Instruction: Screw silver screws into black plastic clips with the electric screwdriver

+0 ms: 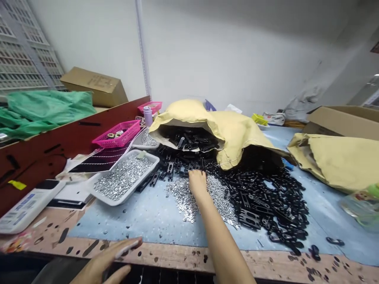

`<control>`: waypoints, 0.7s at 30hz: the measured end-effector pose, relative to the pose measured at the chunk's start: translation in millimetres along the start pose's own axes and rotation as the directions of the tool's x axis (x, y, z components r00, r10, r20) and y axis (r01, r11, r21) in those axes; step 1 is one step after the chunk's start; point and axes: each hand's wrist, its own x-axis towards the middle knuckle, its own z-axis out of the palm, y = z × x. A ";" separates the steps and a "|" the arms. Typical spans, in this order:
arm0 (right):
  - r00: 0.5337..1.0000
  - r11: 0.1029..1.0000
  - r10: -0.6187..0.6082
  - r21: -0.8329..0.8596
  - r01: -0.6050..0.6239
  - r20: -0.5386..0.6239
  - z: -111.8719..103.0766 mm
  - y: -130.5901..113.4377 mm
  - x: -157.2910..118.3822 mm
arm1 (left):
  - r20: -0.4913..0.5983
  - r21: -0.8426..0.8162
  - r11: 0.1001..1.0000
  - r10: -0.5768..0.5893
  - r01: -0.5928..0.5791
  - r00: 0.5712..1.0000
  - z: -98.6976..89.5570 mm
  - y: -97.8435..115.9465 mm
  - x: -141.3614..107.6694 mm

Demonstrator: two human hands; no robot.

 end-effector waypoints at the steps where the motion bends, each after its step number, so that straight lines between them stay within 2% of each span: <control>1: 0.999 0.999 -0.037 -0.003 0.037 0.027 -5.4 -3.7 -3.0 | 0.002 0.004 0.998 0.055 -0.055 0.998 -0.4 10.5 22.4; 3: 0.988 0.991 -0.133 0.004 0.133 0.081 -20.2 -16.1 -19.1 | -0.032 0.036 0.994 0.104 -0.102 0.994 -0.1 26.5 66.8; 5: 0.957 0.966 -0.257 0.044 0.253 0.136 -36.3 -30.4 -42.9 | -0.055 0.029 0.993 0.116 -0.114 0.992 4.8 37.1 106.8; 7: 0.896 0.904 -0.418 0.164 0.395 0.148 -50.1 -36.9 -66.2 | 0.092 -0.085 0.992 0.101 -0.093 0.991 15.7 43.8 136.1; 8: 0.900 0.902 -0.416 0.190 0.388 0.135 -56.0 -34.0 -75.5 | 0.203 -0.154 0.987 0.080 -0.049 0.976 22.7 46.0 145.3; 9: 0.937 0.933 -0.334 0.178 0.312 0.107 -61.2 -26.1 -82.4 | 0.305 -0.213 0.977 0.053 0.014 0.951 30.1 47.4 150.8; 10: 0.981 0.975 -0.184 0.138 0.174 0.064 -65.7 -13.5 -87.1 | 0.379 -0.257 0.962 0.018 0.087 0.925 37.3 48.2 152.8; 11: 0.999 0.996 0.052 0.073 -0.052 -0.005 -69.4 2.9 -89.4 | 0.421 -0.285 0.945 -0.028 0.162 0.906 43.9 48.5 152.0; 12: 0.972 0.975 0.222 0.032 -0.221 -0.071 -72.1 21.6 -89.8 | 0.442 -0.307 0.923 -0.078 0.233 0.894 49.6 48.8 149.1; 14: 0.921 0.927 0.373 0.001 -0.375 -0.109 -74.4 58.2 -86.6 | 0.470 -0.349 0.875 -0.147 0.336 0.871 57.8 50.2 140.6; 16: 0.898 0.902 0.431 0.006 -0.432 -0.092 -74.1 83.3 -81.4 | 0.490 -0.366 0.851 -0.169 0.378 0.855 61.6 53.6 132.7; 17: 0.893 0.896 0.444 0.022 -0.443 -0.078 -73.7 88.9 -79.5 | 0.478 -0.371 0.854 -0.162 0.365 0.863 62.2 56.0 129.8; 19: 0.898 0.897 0.438 0.084 -0.434 -0.043 -73.3 84.9 -79.8 | 0.433 -0.389 0.865 -0.132 0.317 0.892 61.6 61.0 126.3; 21: 0.915 0.901 0.403 0.172 -0.397 0.002 -73.6 63.4 -87.2 | 0.407 -0.418 0.858 -0.119 0.300 0.906 59.8 65.4 124.7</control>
